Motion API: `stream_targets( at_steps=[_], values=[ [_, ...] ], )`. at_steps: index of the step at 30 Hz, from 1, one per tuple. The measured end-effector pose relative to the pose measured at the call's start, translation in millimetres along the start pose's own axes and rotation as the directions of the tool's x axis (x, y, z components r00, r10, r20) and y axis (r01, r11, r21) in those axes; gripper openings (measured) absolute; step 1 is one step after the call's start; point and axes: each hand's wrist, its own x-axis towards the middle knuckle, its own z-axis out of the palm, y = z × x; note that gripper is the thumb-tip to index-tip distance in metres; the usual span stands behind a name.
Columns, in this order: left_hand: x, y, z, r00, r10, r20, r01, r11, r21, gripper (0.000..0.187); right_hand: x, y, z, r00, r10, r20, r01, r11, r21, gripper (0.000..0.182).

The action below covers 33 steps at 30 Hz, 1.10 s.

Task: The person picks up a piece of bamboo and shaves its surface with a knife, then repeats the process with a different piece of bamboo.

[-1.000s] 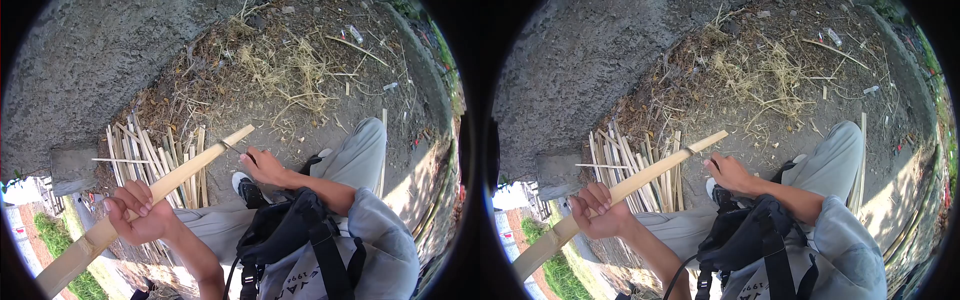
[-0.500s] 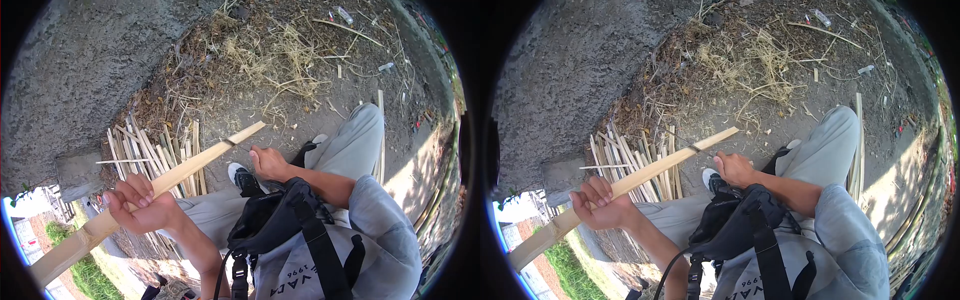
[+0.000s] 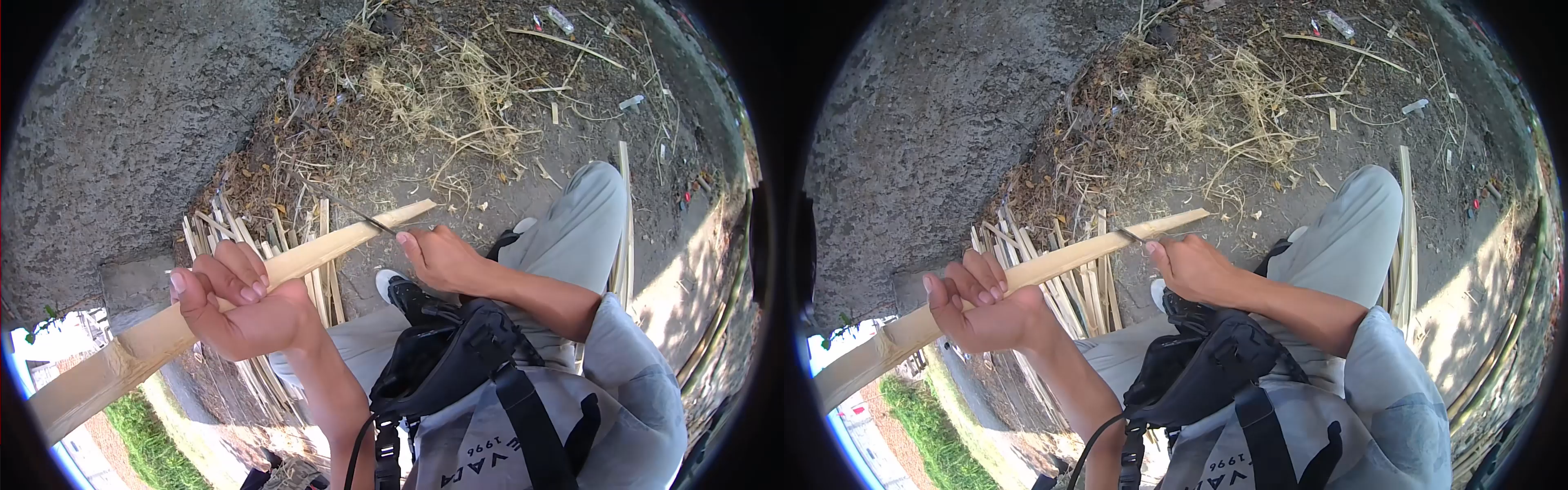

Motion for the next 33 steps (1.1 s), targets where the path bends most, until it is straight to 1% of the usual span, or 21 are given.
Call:
stream_targets(
  at_steps=[2,3,6,9,12,15,18,20,22,24,27,28,29,30,32,33],
  values=[
    [0,-2,6,1.0,-0.008,0.009,0.008,1.0,0.016,0.048,5,41,16,0.991,0.131,0.013,-0.131,0.991,0.0,0.055],
    [1,-3,10,1.0,-0.004,0.015,0.004,1.0,0.012,0.048,12,44,10,0.983,0.186,0.01,-0.186,0.983,-0.007,0.057],
    [-1,-6,13,0.999,0.001,0.044,0.0,1.0,-0.029,0.047,12,46,1,0.991,0.123,0.053,-0.126,0.991,0.048,0.06],
    [-7,-5,22,0.998,0.01,0.062,-0.011,1.0,0.015,0.044,9,28,0,0.995,0.1,0.027,-0.101,0.995,0.001,0.057],
    [-3,-6,17,0.995,0.011,0.095,-0.008,0.999,-0.035,0.041,17,41,1,0.991,0.124,0.044,-0.124,0.992,0.003,0.053],
    [-9,-5,22,0.992,-0.011,0.123,0.019,0.998,-0.06,0.039,4,7,-13,0.997,0.072,-0.012,-0.072,0.997,0.007,0.052],
    [-15,-4,28,0.994,0.021,0.105,-0.022,1.0,0.01,0.04,7,51,13,0.996,0.086,-0.039,-0.087,0.996,-0.021,0.05],
    [-14,-4,29,0.992,0.033,0.125,-0.032,0.999,-0.014,0.039,9,99,30,0.992,0.091,-0.092,-0.093,0.996,-0.015,0.051],
    [-13,-6,32,0.99,0.022,0.14,-0.019,1.0,-0.023,0.04,8,90,24,0.986,0.106,-0.128,-0.109,0.994,-0.014,0.052],
    [-16,-4,30,0.994,-0.006,0.106,0.006,1.0,-0.001,0.044,-3,76,24,0.987,0.124,-0.106,-0.129,0.991,-0.041,0.053],
    [-18,-1,16,0.99,0.005,0.144,0.001,0.999,-0.046,0.038,-8,85,42,0.979,0.143,-0.147,-0.149,0.988,-0.028,0.054],
    [-16,0,8,0.99,0.015,0.14,-0.008,0.999,-0.048,0.042,-3,110,52,0.98,0.163,-0.113,-0.169,0.984,-0.05,0.053],
    [-13,2,2,0.993,0.021,0.118,-0.018,0.999,-0.033,0.043,4,152,66,0.98,0.181,-0.084,-0.187,0.98,-0.074,0.053],
    [-10,3,-3,0.995,0.024,0.097,-0.023,1.0,-0.017,0.044,7,153,61,0.978,0.203,-0.055,-0.208,0.973,-0.098,0.053],
    [-5,5,-12,0.997,0.026,0.079,-0.026,1.0,0.004,0.049,9,151,65,0.978,0.201,-0.053,-0.205,0.974,-0.098,0.053],
    [-5,4,-13,0.997,0.019,0.071,-0.018,1.0,-0.019,0.047,7,136,59,0.979,0.202,-0.035,-0.205,0.973,-0.109,0.054]
  ],
)
